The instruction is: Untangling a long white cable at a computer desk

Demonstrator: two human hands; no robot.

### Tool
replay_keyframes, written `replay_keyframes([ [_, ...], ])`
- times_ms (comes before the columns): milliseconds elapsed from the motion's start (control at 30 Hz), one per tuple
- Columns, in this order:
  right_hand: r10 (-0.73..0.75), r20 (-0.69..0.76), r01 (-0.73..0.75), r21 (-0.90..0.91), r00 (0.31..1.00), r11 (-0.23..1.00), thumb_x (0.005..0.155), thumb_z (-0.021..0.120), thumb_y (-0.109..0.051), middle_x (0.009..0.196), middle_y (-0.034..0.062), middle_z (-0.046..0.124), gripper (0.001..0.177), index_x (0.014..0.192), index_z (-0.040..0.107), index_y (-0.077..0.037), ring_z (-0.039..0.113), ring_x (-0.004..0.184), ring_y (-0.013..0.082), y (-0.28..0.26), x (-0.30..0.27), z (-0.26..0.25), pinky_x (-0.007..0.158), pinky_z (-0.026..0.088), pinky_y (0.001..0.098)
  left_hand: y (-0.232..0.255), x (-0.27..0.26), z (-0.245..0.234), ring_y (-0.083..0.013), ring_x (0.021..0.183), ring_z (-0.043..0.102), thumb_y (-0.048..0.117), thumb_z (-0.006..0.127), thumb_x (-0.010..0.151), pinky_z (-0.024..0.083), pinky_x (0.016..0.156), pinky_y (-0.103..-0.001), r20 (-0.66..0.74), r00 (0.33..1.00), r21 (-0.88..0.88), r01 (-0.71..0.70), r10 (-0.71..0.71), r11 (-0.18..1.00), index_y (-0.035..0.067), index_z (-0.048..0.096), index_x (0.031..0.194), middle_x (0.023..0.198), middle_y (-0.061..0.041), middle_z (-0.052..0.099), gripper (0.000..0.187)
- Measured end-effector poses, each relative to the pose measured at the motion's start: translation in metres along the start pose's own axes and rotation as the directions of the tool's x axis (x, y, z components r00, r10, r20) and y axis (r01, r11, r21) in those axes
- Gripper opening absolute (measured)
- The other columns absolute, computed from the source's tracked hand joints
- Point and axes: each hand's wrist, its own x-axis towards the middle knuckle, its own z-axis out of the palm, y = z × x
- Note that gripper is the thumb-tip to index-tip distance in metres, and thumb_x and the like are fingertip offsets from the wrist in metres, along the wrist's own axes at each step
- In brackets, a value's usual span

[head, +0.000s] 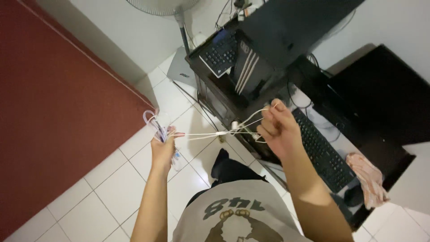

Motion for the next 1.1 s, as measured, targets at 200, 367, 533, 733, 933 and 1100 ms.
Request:
replay_keyframes([
  [200, -0.329, 0.098, 0.320, -0.592, 0.939, 0.739, 0.099, 0.055, 0.002, 0.088, 0.0206, 0.070, 0.035, 0.079, 0.034, -0.017, 0.039, 0.039, 0.0090, 0.007, 0.054, 0.017, 0.051, 0.042, 0.0264, 0.019, 0.058, -0.001, -0.0022, 0.044, 0.027, 0.042, 0.058, 0.104, 0.021, 0.039, -0.016, 0.316, 0.938, -0.514, 0.295, -0.142, 0.806, 0.014, 0.052, 0.096, 0.056, 0.010, 0.029, 0.029],
  [367, -0.598, 0.034, 0.503, -0.580, 0.801, 0.641, 0.110, 0.043, -0.008, 0.076, 0.0166, 0.063, 0.025, 0.093, 0.031, -0.021, 0.036, 0.037, 0.0116, 0.000, 0.074, 0.028, 0.050, 0.044, 0.0279, 0.063, 0.075, 0.013, -0.0080, 0.053, 0.046, 0.035, 0.089, 0.080, 0.037, 0.047, -0.019, -0.062, 0.991, 0.016, -0.114, 0.115, 0.993, 0.010, 0.058, 0.091, 0.064, 0.002, 0.049, 0.041],
  [533, -0.708, -0.017, 0.582, -0.556, 0.706, 0.594, 0.115, 0.032, -0.014, 0.073, 0.0087, 0.056, 0.020, 0.099, 0.025, -0.023, 0.045, 0.039, 0.0144, 0.000, 0.079, 0.042, 0.058, 0.055, 0.0334, 0.051, 0.125, 0.004, -0.0134, 0.052, 0.052, 0.022, 0.103, 0.061, 0.047, 0.052, -0.028, -0.024, 0.943, 0.345, -0.303, 0.331, 0.888, 0.011, 0.066, 0.085, 0.062, -0.004, 0.059, 0.046],
  [733, -0.702, 0.139, 0.565, -0.710, 0.699, 0.421, 0.111, 0.034, -0.010, 0.056, -0.0080, 0.036, 0.019, 0.100, 0.027, -0.024, 0.036, 0.049, 0.0090, 0.011, 0.119, 0.070, 0.079, 0.051, 0.0330, 0.027, 0.201, 0.013, -0.0135, 0.060, 0.062, 0.022, 0.105, 0.053, 0.054, 0.058, -0.025, 0.161, 0.973, 0.290, -0.208, 0.166, 0.934, 0.009, 0.068, 0.091, 0.071, -0.003, 0.065, 0.055],
  [933, -0.599, 0.101, 0.505, -0.658, 0.794, 0.558, 0.105, 0.038, 0.000, 0.060, -0.0024, 0.035, 0.019, 0.102, 0.033, -0.018, 0.033, 0.048, 0.0083, 0.039, 0.155, 0.089, 0.052, 0.037, 0.0238, 0.114, 0.218, 0.021, -0.0074, 0.053, 0.052, 0.006, 0.095, 0.066, 0.048, 0.052, -0.021, 0.387, 0.918, 0.221, -0.188, 0.090, 0.957, -0.003, 0.070, 0.095, 0.080, -0.010, 0.073, 0.040],
  [1100, -0.432, 0.099, 0.358, -0.736, 0.896, 0.575, 0.098, 0.044, 0.005, 0.061, 0.0030, 0.049, 0.016, 0.105, 0.042, -0.009, 0.039, 0.050, 0.0096, 0.065, 0.188, 0.149, 0.048, 0.037, 0.0218, 0.146, 0.257, 0.020, -0.0025, 0.048, 0.042, 0.034, 0.056, 0.106, 0.032, 0.046, -0.017, 0.445, 0.884, 0.067, -0.195, 0.146, 0.978, 0.007, 0.066, 0.087, 0.063, -0.002, 0.060, 0.034],
])
